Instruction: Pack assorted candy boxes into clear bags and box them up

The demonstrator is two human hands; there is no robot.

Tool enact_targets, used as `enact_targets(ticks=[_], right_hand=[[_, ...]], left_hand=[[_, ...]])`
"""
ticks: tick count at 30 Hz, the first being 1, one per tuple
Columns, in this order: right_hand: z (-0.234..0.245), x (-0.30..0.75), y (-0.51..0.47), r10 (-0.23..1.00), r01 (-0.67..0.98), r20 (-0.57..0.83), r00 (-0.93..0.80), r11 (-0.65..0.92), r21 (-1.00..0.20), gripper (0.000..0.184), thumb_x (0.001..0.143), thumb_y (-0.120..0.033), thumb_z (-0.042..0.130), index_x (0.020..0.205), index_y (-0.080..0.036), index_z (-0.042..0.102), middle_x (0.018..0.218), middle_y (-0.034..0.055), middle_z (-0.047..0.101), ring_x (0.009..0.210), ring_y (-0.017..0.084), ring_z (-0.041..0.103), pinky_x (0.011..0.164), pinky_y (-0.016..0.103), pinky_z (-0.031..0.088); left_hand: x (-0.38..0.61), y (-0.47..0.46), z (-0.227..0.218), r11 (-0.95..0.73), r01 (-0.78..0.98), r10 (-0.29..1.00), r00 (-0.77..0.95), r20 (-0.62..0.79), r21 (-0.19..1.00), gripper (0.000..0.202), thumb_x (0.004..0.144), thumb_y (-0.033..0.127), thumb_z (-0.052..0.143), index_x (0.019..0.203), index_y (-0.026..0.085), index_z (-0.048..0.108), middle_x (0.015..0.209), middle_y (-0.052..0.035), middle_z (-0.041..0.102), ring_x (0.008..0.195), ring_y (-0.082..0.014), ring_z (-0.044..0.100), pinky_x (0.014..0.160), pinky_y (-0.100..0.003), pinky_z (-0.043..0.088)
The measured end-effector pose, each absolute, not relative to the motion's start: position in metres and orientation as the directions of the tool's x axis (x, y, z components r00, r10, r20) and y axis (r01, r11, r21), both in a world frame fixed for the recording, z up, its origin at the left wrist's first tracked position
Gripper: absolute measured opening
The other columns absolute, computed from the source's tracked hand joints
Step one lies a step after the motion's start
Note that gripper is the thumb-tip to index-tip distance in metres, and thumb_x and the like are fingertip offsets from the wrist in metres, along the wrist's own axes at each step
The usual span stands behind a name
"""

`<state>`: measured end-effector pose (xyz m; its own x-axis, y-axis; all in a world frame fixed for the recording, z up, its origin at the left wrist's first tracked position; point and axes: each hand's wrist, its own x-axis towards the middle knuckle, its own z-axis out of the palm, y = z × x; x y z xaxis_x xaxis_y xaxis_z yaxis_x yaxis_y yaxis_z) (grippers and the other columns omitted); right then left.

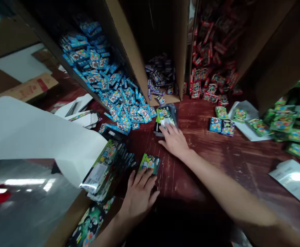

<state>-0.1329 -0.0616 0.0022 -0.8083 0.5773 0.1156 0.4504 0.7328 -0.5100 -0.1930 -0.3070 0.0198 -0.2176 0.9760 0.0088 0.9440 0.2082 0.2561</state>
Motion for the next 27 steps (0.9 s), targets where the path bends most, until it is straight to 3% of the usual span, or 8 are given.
enact_targets(ticks=[2, 4, 8, 12, 14, 17, 19, 27], right_hand=[[0.004, -0.132, -0.03, 0.516, 0.414, 0.149, -0.843, 0.801, -0.432, 0.056, 0.087, -0.022, 0.074, 0.141, -0.02, 0.056, 0.15, 0.014, 0.055, 0.143, 0.033, 0.044, 0.123, 0.057, 0.022], [0.006, -0.122, -0.012, 0.468, 0.383, 0.147, -0.871, 0.836, -0.392, 0.034, 0.093, -0.023, 0.068, 0.127, -0.02, 0.067, 0.137, 0.0105, 0.066, 0.131, 0.029, 0.058, 0.121, 0.051, 0.029], [0.016, -0.073, -0.039, 0.459, 0.366, 0.206, -0.864, 0.854, -0.369, 0.032, 0.106, -0.03, 0.044, 0.126, -0.022, 0.068, 0.13, 0.0075, 0.071, 0.117, 0.022, 0.068, 0.11, 0.04, 0.046], [0.033, 0.005, -0.096, 0.326, 0.142, 0.403, -0.855, 0.895, -0.422, 0.029, 0.104, -0.03, 0.05, 0.13, -0.025, 0.064, 0.134, 0.0025, 0.069, 0.122, 0.019, 0.065, 0.109, 0.036, 0.049], [0.043, 0.035, -0.106, 0.323, 0.122, 0.368, -0.872, 0.872, -0.475, 0.038, 0.101, -0.04, 0.056, 0.136, -0.026, 0.059, 0.139, 0.0036, 0.065, 0.127, 0.021, 0.061, 0.109, 0.04, 0.05], [0.054, 0.059, -0.09, 0.537, 0.338, 0.276, -0.797, 0.776, -0.533, 0.062, 0.098, -0.05, 0.058, 0.148, -0.017, 0.045, 0.15, 0.0147, 0.053, 0.136, 0.029, 0.051, 0.112, 0.048, 0.046], [0.056, 0.067, -0.07, 0.652, 0.473, 0.246, -0.717, 0.715, -0.515, 0.059, 0.098, -0.043, 0.058, 0.147, -0.012, 0.045, 0.145, 0.0189, 0.054, 0.131, 0.031, 0.052, 0.11, 0.049, 0.046], [0.058, 0.091, -0.045, 0.675, 0.576, 0.066, -0.735, 0.673, -0.464, 0.031, 0.094, -0.048, 0.065, 0.09, -0.017, 0.066, 0.09, 0.0091, 0.071, 0.092, 0.027, 0.063, 0.088, 0.047, 0.049]], left_hand=[[-0.195, -0.287, 0.026, 0.198, 0.904, 0.974, -0.223, 0.024, 0.378, 0.031, 0.091, 0.031, 0.064, 0.121, 0.024, 0.068, 0.138, -0.0083, 0.064, 0.134, -0.0321, 0.053, 0.119, -0.06, 0.03], [-0.196, -0.259, 0.034, 0.22, 0.79, 0.962, -0.273, 0.007, 0.572, 0.034, 0.093, 0.035, 0.062, 0.125, 0.023, 0.064, 0.138, -0.0101, 0.064, 0.131, -0.0289, 0.056, 0.117, -0.054, 0.037], [-0.202, -0.196, 0.041, 0.29, 0.122, 0.823, -0.537, -0.183, 0.949, 0.049, 0.094, 0.047, 0.062, 0.135, 0.022, 0.054, 0.14, -0.0137, 0.062, 0.126, -0.025, 0.061, 0.108, -0.044, 0.048], [-0.199, -0.151, 0.04, 0.254, -0.449, 0.806, -0.391, -0.444, 0.857, 0.047, 0.081, 0.044, 0.077, 0.116, 0.016, 0.064, 0.122, -0.013, 0.071, 0.105, -0.0252, 0.07, 0.092, -0.04, 0.056], [-0.184, -0.14, 0.038, 0.298, -0.451, 0.85, -0.277, -0.449, 0.841, 0.041, 0.075, 0.035, 0.082, 0.108, 0.015, 0.067, 0.11, -0.0099, 0.074, 0.095, -0.0234, 0.07, 0.088, -0.038, 0.056], [-0.15, -0.132, 0.037, 0.343, -0.209, 0.929, -0.068, -0.363, 0.916, 0.032, 0.08, 0.027, 0.074, 0.109, 0.016, 0.068, 0.106, -0.0056, 0.074, 0.097, -0.0212, 0.067, 0.093, -0.036, 0.052], [-0.13, -0.13, 0.037, 0.318, -0.012, 0.946, 0.069, -0.316, 0.948, 0.028, 0.084, 0.025, 0.067, 0.111, 0.017, 0.067, 0.104, -0.0037, 0.073, 0.096, -0.0205, 0.065, 0.094, -0.035, 0.051], [-0.116, -0.123, 0.037, 0.369, 0.183, 0.849, 0.333, -0.411, 0.911, 0.021, 0.089, 0.029, 0.062, 0.105, 0.016, 0.067, 0.096, -0.003, 0.07, 0.09, -0.0196, 0.063, 0.085, -0.034, 0.052]])
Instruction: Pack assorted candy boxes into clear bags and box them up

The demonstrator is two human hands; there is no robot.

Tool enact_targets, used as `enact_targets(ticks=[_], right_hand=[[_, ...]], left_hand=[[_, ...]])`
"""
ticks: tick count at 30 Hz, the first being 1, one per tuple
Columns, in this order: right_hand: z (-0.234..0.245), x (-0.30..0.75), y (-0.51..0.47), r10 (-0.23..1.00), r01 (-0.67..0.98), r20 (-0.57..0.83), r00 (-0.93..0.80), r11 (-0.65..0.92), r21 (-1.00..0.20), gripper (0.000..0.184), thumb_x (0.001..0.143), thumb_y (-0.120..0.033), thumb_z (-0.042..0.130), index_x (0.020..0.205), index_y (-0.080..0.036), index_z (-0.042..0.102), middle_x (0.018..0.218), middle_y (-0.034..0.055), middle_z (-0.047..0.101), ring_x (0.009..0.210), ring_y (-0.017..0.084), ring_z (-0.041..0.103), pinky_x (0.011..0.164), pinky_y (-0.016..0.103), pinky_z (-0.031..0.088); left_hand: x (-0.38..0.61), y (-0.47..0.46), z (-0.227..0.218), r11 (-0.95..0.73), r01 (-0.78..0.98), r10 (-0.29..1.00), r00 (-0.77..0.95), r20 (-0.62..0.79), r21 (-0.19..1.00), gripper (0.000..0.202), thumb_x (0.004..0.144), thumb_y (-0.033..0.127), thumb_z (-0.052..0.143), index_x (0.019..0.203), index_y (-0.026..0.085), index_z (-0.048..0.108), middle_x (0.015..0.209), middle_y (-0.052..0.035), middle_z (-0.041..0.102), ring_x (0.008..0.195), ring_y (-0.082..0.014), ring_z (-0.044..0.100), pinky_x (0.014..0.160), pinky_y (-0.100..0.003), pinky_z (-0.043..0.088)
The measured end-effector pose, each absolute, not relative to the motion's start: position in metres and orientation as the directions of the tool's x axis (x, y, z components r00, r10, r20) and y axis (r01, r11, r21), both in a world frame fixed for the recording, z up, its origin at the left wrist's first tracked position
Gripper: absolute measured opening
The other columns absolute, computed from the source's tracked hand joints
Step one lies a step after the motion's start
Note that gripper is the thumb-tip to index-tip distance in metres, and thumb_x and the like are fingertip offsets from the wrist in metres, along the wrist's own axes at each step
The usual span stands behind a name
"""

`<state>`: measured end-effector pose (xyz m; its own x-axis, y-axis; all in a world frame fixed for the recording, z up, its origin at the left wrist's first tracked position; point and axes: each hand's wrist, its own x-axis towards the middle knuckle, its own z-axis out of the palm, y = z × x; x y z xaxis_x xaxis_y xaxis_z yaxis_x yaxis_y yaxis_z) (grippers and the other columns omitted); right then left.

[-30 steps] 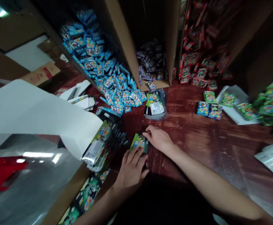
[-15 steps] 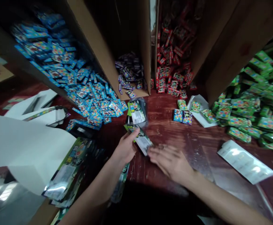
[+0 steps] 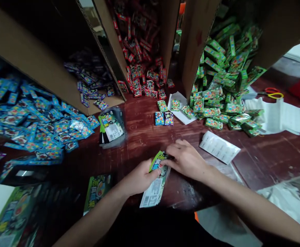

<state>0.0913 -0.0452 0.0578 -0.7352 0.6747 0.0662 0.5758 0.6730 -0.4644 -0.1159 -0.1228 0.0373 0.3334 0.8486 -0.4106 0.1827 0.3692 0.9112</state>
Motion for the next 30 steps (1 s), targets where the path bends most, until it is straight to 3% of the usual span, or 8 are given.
enact_targets(ticks=[6, 10, 12, 15, 20, 24, 27, 30], right_hand=[[0.076, 0.129, -0.037, 0.363, 0.28, -0.053, -0.93, 0.61, -0.741, 0.017, 0.098, -0.039, 0.063, 0.111, -0.031, 0.07, 0.129, 0.0026, 0.07, 0.134, 0.024, 0.056, 0.121, 0.058, 0.025], [0.051, 0.13, -0.047, 0.712, 0.374, 0.058, -0.699, 0.433, -0.82, 0.039, 0.094, -0.044, 0.066, 0.128, -0.026, 0.057, 0.152, 0.0124, 0.051, 0.145, 0.027, 0.043, 0.12, 0.054, 0.034], [0.024, 0.118, -0.057, 0.875, 0.361, 0.081, -0.478, 0.28, -0.889, 0.054, 0.093, -0.046, 0.067, 0.138, -0.025, 0.044, 0.146, 0.0147, 0.055, 0.137, 0.027, 0.054, 0.112, 0.049, 0.047], [-0.014, 0.091, -0.076, 0.932, 0.346, -0.029, -0.361, 0.105, -0.932, 0.039, 0.099, -0.047, 0.054, 0.131, -0.026, 0.043, 0.118, 0.0105, 0.072, 0.106, 0.025, 0.073, 0.089, 0.04, 0.061], [-0.029, 0.069, -0.076, 0.921, 0.6, -0.141, -0.363, 0.115, -0.791, 0.036, 0.104, -0.05, 0.039, 0.124, -0.022, 0.047, 0.099, 0.0125, 0.077, 0.088, 0.032, 0.077, 0.073, 0.041, 0.06], [-0.004, 0.081, -0.009, 0.875, 0.701, -0.002, -0.484, 0.387, -0.599, 0.057, 0.098, -0.062, 0.049, 0.136, -0.019, 0.05, 0.121, 0.0159, 0.071, 0.112, 0.033, 0.068, 0.092, 0.048, 0.056], [0.005, 0.08, 0.061, 0.795, 0.696, 0.231, -0.56, 0.603, -0.389, 0.068, 0.099, -0.062, 0.046, 0.149, -0.016, 0.043, 0.154, 0.0196, 0.047, 0.143, 0.035, 0.042, 0.116, 0.054, 0.037], [-0.007, 0.063, 0.109, 0.624, 0.579, 0.173, -0.762, 0.777, -0.248, 0.064, 0.101, -0.058, 0.044, 0.154, -0.021, 0.041, 0.165, 0.0137, 0.032, 0.152, 0.035, 0.026, 0.122, 0.059, 0.021]], left_hand=[[-0.113, -0.12, 0.03, 0.59, -0.055, 0.687, 0.559, -0.465, 0.805, 0.049, 0.07, 0.027, 0.087, 0.112, 0.015, 0.066, 0.108, -0.0084, 0.073, 0.096, -0.02, 0.068, 0.088, -0.033, 0.052], [-0.102, -0.109, 0.027, 0.498, -0.146, 0.831, 0.361, -0.423, 0.855, 0.034, 0.077, 0.035, 0.082, 0.1, 0.013, 0.07, 0.1, -0.0076, 0.076, 0.093, -0.0208, 0.07, 0.09, -0.034, 0.052], [-0.097, -0.103, 0.025, 0.433, -0.18, 0.894, 0.217, -0.393, 0.883, 0.033, 0.082, 0.039, 0.078, 0.102, 0.014, 0.07, 0.104, -0.0073, 0.076, 0.1, -0.0233, 0.07, 0.096, -0.037, 0.051], [-0.094, -0.098, 0.013, 0.4, -0.183, 0.916, 0.114, -0.385, 0.898, 0.037, 0.086, 0.042, 0.073, 0.112, 0.015, 0.067, 0.113, -0.0085, 0.075, 0.11, -0.0269, 0.068, 0.1, -0.041, 0.051], [-0.108, -0.109, -0.021, 0.337, 0.032, 0.941, -0.034, -0.336, 0.941, 0.053, 0.093, 0.037, 0.064, 0.139, 0.018, 0.046, 0.133, -0.0142, 0.064, 0.119, -0.0276, 0.065, 0.104, -0.044, 0.052], [-0.138, -0.126, -0.002, 0.182, 0.547, 0.977, -0.194, -0.088, 0.817, 0.08, 0.093, 0.031, 0.059, 0.159, 0.024, 0.014, 0.161, -0.0201, 0.033, 0.14, -0.0332, 0.048, 0.111, -0.054, 0.046], [-0.146, -0.125, 0.04, -0.192, 0.848, 0.978, 0.209, 0.02, 0.494, 0.077, 0.09, 0.016, 0.054, 0.159, 0.029, 0.024, 0.169, -0.0099, 0.018, 0.154, -0.0331, 0.022, 0.124, -0.057, 0.026], [-0.13, -0.103, 0.063, -0.589, 0.706, 0.743, 0.664, -0.079, 0.394, 0.077, 0.084, 0.011, 0.055, 0.156, 0.031, 0.035, 0.17, -0.0048, 0.02, 0.156, -0.0287, 0.017, 0.128, -0.054, 0.013]])
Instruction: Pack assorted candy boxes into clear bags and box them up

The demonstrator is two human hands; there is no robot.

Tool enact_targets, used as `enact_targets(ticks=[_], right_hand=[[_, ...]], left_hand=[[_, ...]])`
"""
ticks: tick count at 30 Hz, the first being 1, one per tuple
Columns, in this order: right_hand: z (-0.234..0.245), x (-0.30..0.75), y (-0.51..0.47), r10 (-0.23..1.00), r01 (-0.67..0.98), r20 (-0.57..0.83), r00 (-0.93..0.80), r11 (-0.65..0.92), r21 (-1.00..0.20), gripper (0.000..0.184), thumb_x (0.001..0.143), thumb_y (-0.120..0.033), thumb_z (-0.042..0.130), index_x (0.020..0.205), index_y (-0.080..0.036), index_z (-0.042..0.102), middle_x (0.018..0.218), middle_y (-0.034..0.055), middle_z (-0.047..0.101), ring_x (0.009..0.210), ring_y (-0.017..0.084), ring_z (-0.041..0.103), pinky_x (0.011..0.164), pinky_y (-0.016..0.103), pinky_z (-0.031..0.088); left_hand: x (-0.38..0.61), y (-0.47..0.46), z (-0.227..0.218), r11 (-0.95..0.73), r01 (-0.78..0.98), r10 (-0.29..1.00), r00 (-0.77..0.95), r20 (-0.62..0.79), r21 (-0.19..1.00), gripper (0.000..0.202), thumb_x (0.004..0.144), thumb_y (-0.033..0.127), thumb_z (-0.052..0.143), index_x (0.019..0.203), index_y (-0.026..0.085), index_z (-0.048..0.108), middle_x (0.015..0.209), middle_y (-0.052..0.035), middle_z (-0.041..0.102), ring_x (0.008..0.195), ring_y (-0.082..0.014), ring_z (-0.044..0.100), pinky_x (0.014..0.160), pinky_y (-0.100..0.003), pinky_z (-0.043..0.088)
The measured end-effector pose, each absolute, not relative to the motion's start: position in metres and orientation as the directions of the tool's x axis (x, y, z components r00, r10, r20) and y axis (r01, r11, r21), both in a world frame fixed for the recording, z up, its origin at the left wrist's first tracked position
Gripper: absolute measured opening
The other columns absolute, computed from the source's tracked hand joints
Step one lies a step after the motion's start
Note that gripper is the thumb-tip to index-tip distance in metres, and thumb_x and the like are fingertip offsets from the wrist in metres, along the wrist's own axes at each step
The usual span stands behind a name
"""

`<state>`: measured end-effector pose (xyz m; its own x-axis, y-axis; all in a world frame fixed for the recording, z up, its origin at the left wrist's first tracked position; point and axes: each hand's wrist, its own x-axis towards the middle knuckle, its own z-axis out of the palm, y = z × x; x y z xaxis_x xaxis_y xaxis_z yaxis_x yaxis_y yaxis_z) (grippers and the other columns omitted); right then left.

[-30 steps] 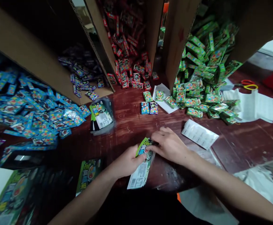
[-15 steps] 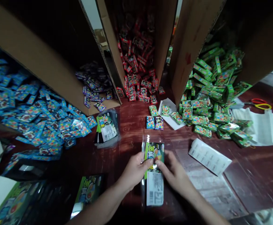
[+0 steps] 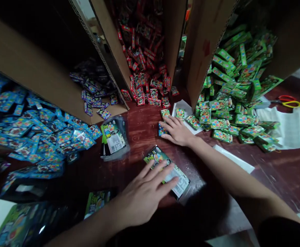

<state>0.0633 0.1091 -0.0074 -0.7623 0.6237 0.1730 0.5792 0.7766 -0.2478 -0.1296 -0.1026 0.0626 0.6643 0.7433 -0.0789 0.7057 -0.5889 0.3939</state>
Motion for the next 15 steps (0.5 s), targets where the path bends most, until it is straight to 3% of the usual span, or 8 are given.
enact_targets(ticks=[2, 5, 10, 13, 15], right_hand=[[-0.02, 0.052, 0.118, 0.559, 0.529, 0.11, -0.822, 0.821, -0.213, 0.064, 0.102, -0.057, 0.044, 0.155, -0.021, 0.04, 0.165, 0.0136, 0.031, 0.153, 0.035, 0.023, 0.123, 0.06, 0.016], [-0.032, 0.052, 0.104, 0.549, 0.518, 0.107, -0.829, 0.825, -0.226, 0.065, 0.103, -0.056, 0.041, 0.156, -0.018, 0.038, 0.165, 0.0151, 0.03, 0.154, 0.036, 0.022, 0.124, 0.06, 0.012], [-0.033, 0.095, 0.058, 0.548, 0.499, 0.088, -0.832, 0.809, -0.311, 0.062, 0.101, -0.045, 0.047, 0.157, -0.02, 0.037, 0.168, 0.0144, 0.023, 0.153, 0.035, 0.024, 0.122, 0.058, 0.023], [-0.035, 0.116, 0.034, 0.612, 0.548, 0.115, -0.783, 0.764, -0.34, 0.059, 0.1, -0.045, 0.05, 0.153, -0.019, 0.044, 0.166, 0.0178, 0.026, 0.149, 0.037, 0.03, 0.118, 0.056, 0.032], [-0.037, 0.124, 0.019, 0.681, 0.601, 0.163, -0.714, 0.716, -0.355, 0.056, 0.1, -0.049, 0.051, 0.148, -0.02, 0.051, 0.162, 0.0186, 0.033, 0.145, 0.036, 0.036, 0.116, 0.056, 0.034]], left_hand=[[-0.115, -0.082, 0.056, -0.686, 0.604, 0.62, 0.777, -0.109, 0.405, 0.078, 0.079, 0.017, 0.064, 0.152, 0.03, 0.042, 0.169, -0.0065, 0.021, 0.156, -0.0298, 0.018, 0.127, -0.055, 0.008], [-0.105, -0.061, 0.031, -0.695, 0.597, 0.586, 0.793, -0.166, 0.4, 0.083, 0.072, 0.03, 0.075, 0.15, 0.034, 0.046, 0.169, -0.0089, 0.021, 0.154, -0.0361, 0.024, 0.123, -0.061, 0.012], [-0.123, -0.077, 0.02, -0.565, 0.761, 0.728, 0.642, -0.241, 0.319, 0.087, 0.078, 0.053, 0.073, 0.155, 0.035, 0.036, 0.163, -0.0146, 0.035, 0.132, -0.0407, 0.048, 0.108, -0.062, 0.032], [-0.126, -0.093, 0.019, -0.455, 0.839, 0.828, 0.522, -0.204, 0.298, 0.098, 0.072, 0.061, 0.078, 0.154, 0.026, 0.039, 0.156, -0.0158, 0.044, 0.128, -0.0397, 0.047, 0.11, -0.058, 0.03], [-0.122, -0.1, 0.015, -0.369, 0.873, 0.885, 0.435, -0.166, 0.319, 0.093, 0.073, 0.061, 0.079, 0.15, 0.022, 0.044, 0.149, -0.0144, 0.05, 0.127, -0.0368, 0.046, 0.11, -0.053, 0.032]])
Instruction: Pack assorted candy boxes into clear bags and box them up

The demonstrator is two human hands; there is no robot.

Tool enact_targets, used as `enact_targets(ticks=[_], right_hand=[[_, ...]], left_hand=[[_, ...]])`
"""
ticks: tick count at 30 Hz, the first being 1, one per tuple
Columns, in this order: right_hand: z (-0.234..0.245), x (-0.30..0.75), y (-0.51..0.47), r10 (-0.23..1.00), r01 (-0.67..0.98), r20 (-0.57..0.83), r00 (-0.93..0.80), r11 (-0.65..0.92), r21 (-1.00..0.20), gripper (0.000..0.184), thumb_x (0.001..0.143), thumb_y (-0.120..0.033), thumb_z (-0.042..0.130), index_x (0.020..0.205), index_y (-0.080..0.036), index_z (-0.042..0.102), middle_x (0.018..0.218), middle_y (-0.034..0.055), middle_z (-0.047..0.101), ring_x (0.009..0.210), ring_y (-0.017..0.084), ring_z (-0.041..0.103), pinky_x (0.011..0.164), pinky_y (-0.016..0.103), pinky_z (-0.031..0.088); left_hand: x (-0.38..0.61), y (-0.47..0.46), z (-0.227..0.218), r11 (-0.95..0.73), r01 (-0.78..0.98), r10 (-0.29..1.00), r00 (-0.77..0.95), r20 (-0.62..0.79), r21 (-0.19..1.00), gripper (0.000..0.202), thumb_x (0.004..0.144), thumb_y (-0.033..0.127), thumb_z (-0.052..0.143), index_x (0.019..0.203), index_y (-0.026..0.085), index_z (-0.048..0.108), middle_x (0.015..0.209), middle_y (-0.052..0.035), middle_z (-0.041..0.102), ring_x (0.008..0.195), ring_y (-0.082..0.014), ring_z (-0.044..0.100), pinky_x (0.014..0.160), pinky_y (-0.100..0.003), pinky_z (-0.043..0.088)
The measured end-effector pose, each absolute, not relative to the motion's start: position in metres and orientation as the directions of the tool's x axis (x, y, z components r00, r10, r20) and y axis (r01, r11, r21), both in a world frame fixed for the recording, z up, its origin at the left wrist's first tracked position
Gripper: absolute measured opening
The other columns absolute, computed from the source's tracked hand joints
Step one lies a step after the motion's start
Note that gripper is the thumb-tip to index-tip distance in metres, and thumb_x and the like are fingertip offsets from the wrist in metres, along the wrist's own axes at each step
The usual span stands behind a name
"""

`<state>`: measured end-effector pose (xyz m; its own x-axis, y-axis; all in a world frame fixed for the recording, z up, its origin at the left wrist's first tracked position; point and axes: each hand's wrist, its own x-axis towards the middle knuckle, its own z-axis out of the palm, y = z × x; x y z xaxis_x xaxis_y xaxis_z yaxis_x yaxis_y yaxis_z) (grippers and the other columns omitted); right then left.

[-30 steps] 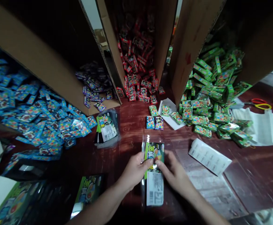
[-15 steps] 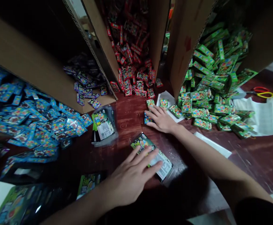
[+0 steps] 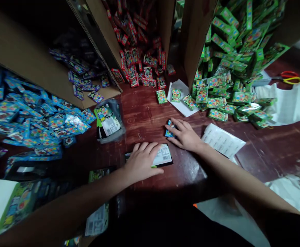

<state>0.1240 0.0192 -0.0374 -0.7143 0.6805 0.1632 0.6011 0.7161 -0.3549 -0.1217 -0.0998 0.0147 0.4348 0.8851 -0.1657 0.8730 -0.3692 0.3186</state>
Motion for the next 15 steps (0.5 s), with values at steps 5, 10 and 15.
enact_targets(ticks=[5, 10, 15], right_hand=[[-0.041, 0.137, -0.011, 0.755, 0.586, 0.318, -0.573, 0.649, -0.485, 0.061, 0.092, -0.055, 0.063, 0.14, -0.019, 0.055, 0.152, 0.019, 0.047, 0.136, 0.033, 0.048, 0.111, 0.052, 0.041], [-0.037, 0.146, -0.032, 0.616, 0.484, 0.22, -0.756, 0.753, -0.447, 0.059, 0.088, -0.062, 0.066, 0.13, -0.02, 0.059, 0.151, 0.0181, 0.051, 0.132, 0.036, 0.051, 0.107, 0.058, 0.04], [-0.034, 0.15, -0.031, 0.476, 0.359, 0.151, -0.867, 0.804, -0.474, 0.061, 0.088, -0.062, 0.066, 0.129, -0.019, 0.059, 0.154, 0.0172, 0.048, 0.136, 0.035, 0.047, 0.11, 0.057, 0.04]], left_hand=[[-0.119, -0.107, 0.006, -0.307, 0.9, 0.93, 0.353, -0.106, 0.311, 0.075, 0.083, 0.045, 0.076, 0.15, 0.034, 0.044, 0.138, -0.0107, 0.051, 0.123, -0.0332, 0.046, 0.105, -0.049, 0.04], [-0.13, -0.105, 0.002, -0.375, 0.891, 0.908, 0.409, -0.093, 0.257, 0.064, 0.087, 0.047, 0.071, 0.147, 0.036, 0.05, 0.146, -0.013, 0.044, 0.127, -0.0368, 0.043, 0.105, -0.055, 0.04], [-0.137, -0.096, -0.006, -0.421, 0.837, 0.874, 0.478, -0.091, 0.349, 0.09, 0.081, 0.049, 0.077, 0.157, 0.03, 0.033, 0.144, -0.0112, 0.049, 0.127, -0.0341, 0.045, 0.11, -0.052, 0.038]])
